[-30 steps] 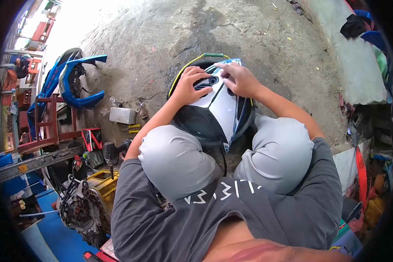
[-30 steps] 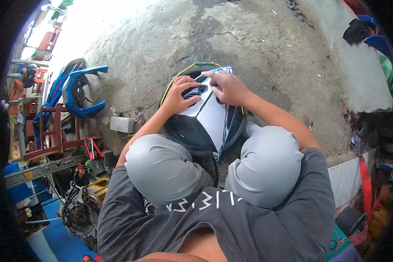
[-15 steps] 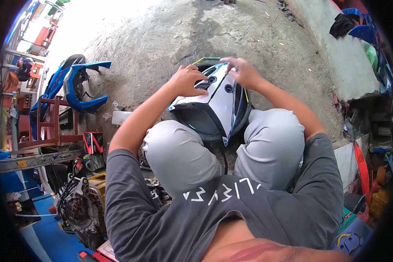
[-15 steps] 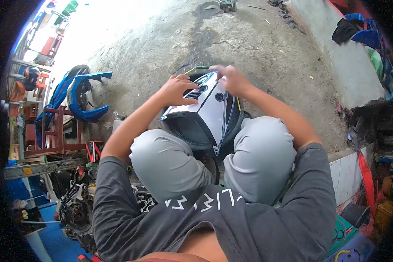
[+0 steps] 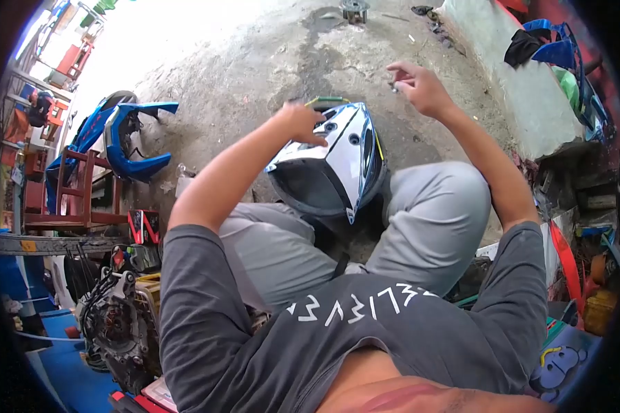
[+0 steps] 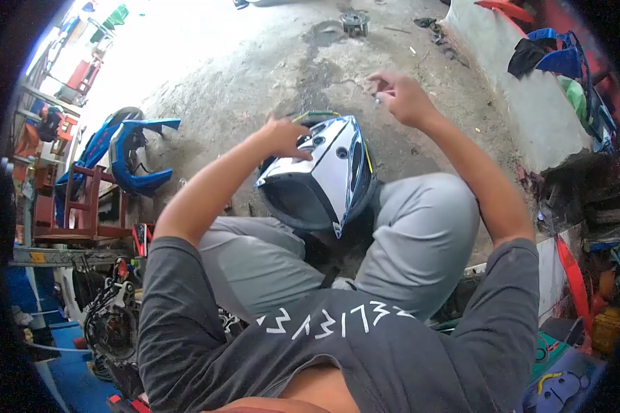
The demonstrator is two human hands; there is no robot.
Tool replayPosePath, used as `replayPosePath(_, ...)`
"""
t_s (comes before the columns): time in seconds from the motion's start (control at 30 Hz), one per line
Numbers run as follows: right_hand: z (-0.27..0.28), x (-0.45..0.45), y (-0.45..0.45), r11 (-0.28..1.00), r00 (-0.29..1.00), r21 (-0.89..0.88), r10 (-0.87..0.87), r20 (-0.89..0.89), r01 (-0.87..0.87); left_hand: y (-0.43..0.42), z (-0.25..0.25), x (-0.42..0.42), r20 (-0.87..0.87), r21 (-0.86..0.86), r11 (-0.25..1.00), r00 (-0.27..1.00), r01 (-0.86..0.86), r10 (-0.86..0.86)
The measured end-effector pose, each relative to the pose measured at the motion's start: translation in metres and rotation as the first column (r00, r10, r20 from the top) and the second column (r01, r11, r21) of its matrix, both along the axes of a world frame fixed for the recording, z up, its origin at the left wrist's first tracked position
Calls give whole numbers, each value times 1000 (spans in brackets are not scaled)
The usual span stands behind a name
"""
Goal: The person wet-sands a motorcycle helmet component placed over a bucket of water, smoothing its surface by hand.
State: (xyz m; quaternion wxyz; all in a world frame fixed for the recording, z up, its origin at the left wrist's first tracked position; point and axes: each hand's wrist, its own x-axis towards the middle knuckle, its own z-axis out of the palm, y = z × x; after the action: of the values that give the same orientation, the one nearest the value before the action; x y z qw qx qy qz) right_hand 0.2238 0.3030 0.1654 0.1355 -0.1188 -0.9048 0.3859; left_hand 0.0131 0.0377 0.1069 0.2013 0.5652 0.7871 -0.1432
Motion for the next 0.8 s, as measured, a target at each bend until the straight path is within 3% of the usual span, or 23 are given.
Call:
replayPosePath(0.07,19,12,4,998,998,8,-62,10,62,-10,-42,-11,91,131,991,995,27,-39)
replayPosePath(0.17,28,15,7,999,998,-10,-40,-44,40,-23,-45,-5,106,197,978,990,66,-88)
replayPosePath(0.23,30,13,-5,997,999,-66,-31,-44,28,-14,-56,-9,258,250,967,966,-49,-18)
replayPosePath(0.4,29,-26,-35,994,997,-106,0,-77,-8,-26,-59,46,190,344,914,969,-217,159)
replayPosePath(0.47,4,-41,-51,986,991,-159,-75,-114,57,-31,-68,52,222,418,864,954,-281,203)
replayPosePath(0.53,-56,-53,-57,964,968,-226,-184,-169,143,-39,-80,51,277,484,815,939,-319,203)
replayPosePath(0.63,-135,-48,-83,881,913,-319,-397,-97,349,-42,-56,54,288,413,846,929,-338,230)
replayPosePath(0.73,-168,-32,-126,885,902,-350,-387,-190,306,-51,-69,57,313,481,800,922,-360,227)
replayPosePath(0.8,-158,-31,-141,960,964,-242,-190,-188,142,-55,-81,61,330,534,756,917,-379,226)
